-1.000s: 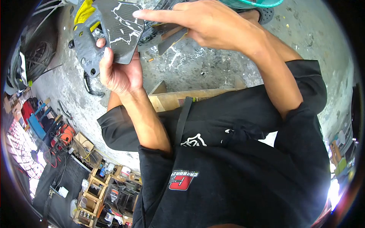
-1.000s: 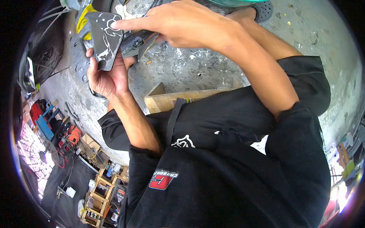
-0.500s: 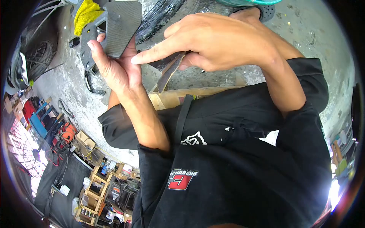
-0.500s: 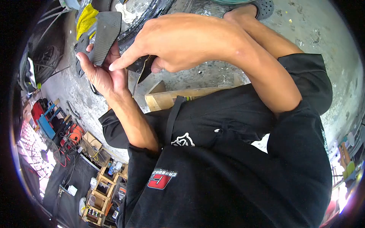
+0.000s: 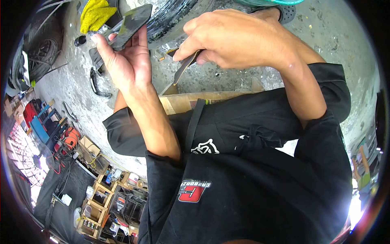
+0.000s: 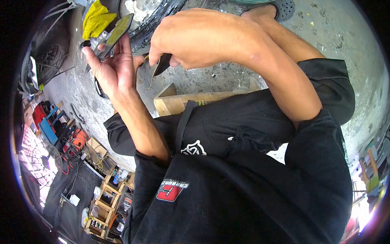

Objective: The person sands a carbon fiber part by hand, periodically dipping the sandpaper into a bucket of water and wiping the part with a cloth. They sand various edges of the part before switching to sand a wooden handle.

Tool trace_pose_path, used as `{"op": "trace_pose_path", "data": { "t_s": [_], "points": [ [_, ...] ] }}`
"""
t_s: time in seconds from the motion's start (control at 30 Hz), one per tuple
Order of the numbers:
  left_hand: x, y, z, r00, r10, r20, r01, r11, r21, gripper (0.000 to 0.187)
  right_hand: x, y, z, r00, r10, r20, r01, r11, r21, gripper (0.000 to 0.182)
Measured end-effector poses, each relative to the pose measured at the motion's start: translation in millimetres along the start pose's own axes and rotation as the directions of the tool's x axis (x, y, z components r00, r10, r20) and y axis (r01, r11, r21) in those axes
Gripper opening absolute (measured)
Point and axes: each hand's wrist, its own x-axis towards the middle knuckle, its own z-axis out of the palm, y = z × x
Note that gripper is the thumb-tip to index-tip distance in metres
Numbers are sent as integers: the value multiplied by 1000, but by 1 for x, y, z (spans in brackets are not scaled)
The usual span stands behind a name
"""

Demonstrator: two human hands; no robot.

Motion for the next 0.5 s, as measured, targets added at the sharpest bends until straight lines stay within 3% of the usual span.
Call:
{"op": "trace_pose_path", "data": {
  "t_s": [0.27,0.37,0.43,0.5],
  "points": [
    [-1,-4,2,999,-13,-45,12,1000,-14,45,-2,-2,-10,1000,8,-7,-9,998,-56,37],
    [-5,-4,6,998,4,-56,-4,1000,-6,45,-4,-2,-19,1000,-14,22,13,1000,28,37],
    [-4,-4,6,999,17,-47,-17,1000,8,45,-2,0,-18,998,0,56,-3,999,54,23],
    [-4,-4,6,999,30,-41,-29,999,22,45,-1,-2,-19,997,15,75,-20,998,60,24]
  ]
}}
